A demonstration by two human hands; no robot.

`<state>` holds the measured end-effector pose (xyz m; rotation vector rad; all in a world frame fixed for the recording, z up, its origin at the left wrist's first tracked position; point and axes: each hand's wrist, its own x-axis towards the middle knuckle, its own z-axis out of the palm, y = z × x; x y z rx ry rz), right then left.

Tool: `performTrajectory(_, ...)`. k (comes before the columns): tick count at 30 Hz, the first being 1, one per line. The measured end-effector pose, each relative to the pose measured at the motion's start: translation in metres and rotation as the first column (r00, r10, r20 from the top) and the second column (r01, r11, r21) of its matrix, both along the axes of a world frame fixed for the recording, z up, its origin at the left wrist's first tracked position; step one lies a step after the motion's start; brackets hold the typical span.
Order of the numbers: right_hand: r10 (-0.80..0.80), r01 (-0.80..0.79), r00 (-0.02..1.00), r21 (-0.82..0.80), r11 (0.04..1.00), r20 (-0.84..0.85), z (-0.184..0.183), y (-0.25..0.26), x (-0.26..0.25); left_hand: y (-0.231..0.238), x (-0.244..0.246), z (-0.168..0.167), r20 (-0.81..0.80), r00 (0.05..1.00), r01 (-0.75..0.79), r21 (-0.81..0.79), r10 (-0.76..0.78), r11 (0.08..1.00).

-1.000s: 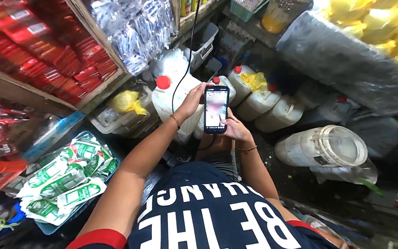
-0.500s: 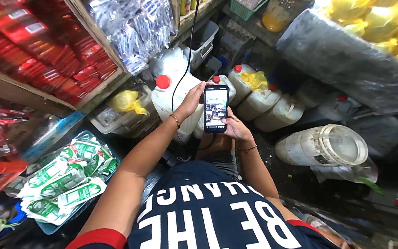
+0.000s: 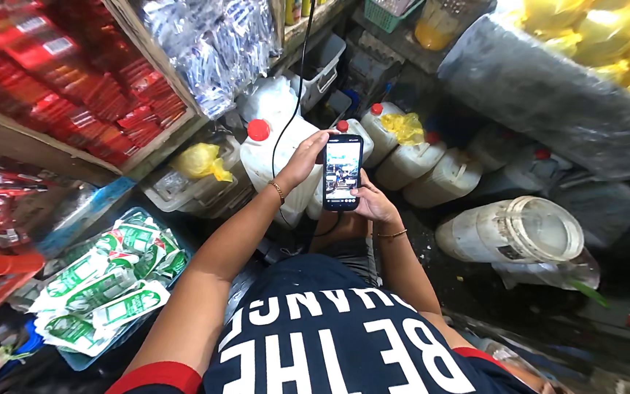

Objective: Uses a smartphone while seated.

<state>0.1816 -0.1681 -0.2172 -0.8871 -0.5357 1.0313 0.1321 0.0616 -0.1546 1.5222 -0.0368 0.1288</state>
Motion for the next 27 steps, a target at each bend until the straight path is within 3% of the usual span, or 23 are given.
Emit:
performTrajectory(10, 0.006, -0.007, 1.000, 0.061, 0.998, 0.020, -0.0024, -0.0014, -0.0006, -0.0016, -0.0002, -0.0007, -0.002, 1.000, -0.008, 0.025, 0.008, 1.000)
performTrajectory(27, -0.031, 0.030, 0.999, 0.026, 0.999, 0.019, 0.0005, -0.0046, -0.0034, -0.0065, 0.0000, 0.0004, -0.002, 1.000, -0.014, 0.042, 0.014, 0.999)
